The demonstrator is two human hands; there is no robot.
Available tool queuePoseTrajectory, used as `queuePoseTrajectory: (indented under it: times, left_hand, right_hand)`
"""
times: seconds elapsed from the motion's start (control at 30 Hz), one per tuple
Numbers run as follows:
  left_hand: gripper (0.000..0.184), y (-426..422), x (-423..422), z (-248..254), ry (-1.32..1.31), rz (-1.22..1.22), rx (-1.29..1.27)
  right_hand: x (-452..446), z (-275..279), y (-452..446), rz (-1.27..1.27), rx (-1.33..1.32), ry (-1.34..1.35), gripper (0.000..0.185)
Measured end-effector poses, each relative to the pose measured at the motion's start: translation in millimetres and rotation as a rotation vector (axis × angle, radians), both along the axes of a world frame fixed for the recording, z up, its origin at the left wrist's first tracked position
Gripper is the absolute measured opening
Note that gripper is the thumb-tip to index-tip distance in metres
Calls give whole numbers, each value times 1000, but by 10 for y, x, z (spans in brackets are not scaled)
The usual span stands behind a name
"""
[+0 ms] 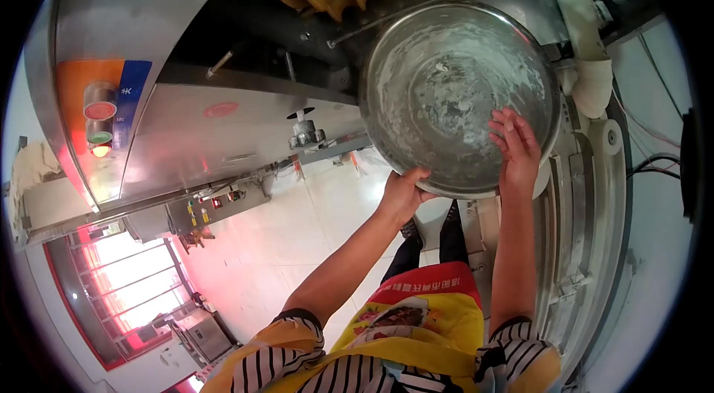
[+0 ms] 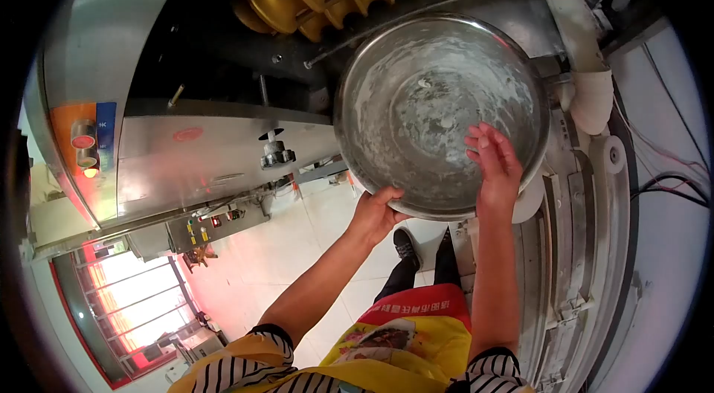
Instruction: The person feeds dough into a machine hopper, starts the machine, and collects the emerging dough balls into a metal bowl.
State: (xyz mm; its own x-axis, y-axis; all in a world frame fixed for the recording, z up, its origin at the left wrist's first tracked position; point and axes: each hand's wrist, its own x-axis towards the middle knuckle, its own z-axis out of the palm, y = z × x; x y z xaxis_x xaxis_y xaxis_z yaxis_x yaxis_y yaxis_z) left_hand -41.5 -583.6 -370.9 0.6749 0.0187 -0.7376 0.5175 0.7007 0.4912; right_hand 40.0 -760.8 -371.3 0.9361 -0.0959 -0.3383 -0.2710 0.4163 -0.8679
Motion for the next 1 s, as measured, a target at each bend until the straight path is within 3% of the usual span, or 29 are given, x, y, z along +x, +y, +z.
queuePoseTrajectory:
  times: [0.07, 0.17, 0.27, 0.3, 0.4, 0.5, 0.7, 1.0]
  left_hand:
    - [42, -12, 1, 0, 6, 9, -5]
    - [41, -15, 5, 1, 13, 15, -22]
    - [40, -31, 17, 48, 30, 20, 2]
    - [40, -46, 23, 61, 36, 21, 16]
    - [39, -35, 0, 1, 42, 6, -1]
    - [39, -38, 9, 39, 92, 40, -45]
    - [38, -30, 11, 17, 85, 10, -24]
    - [35, -28, 26, 13, 91, -23, -17]
  right_hand:
    - [-25, 28, -73, 34, -85, -80, 29]
    - [-11, 31, -345, -105, -840, -466, 38]
    - [57, 64, -530, -198, -893, -259, 50]
    - [59, -47, -616, -169, -863, -189, 57]
    - [82, -236, -674, -83, -163, -7, 55]
    - [22, -264, -641, -58, -276, 110, 49]
    - [13, -388, -640, -157, -92, 106, 49]
    - [36, -279, -680, -90, 4, 76, 48]
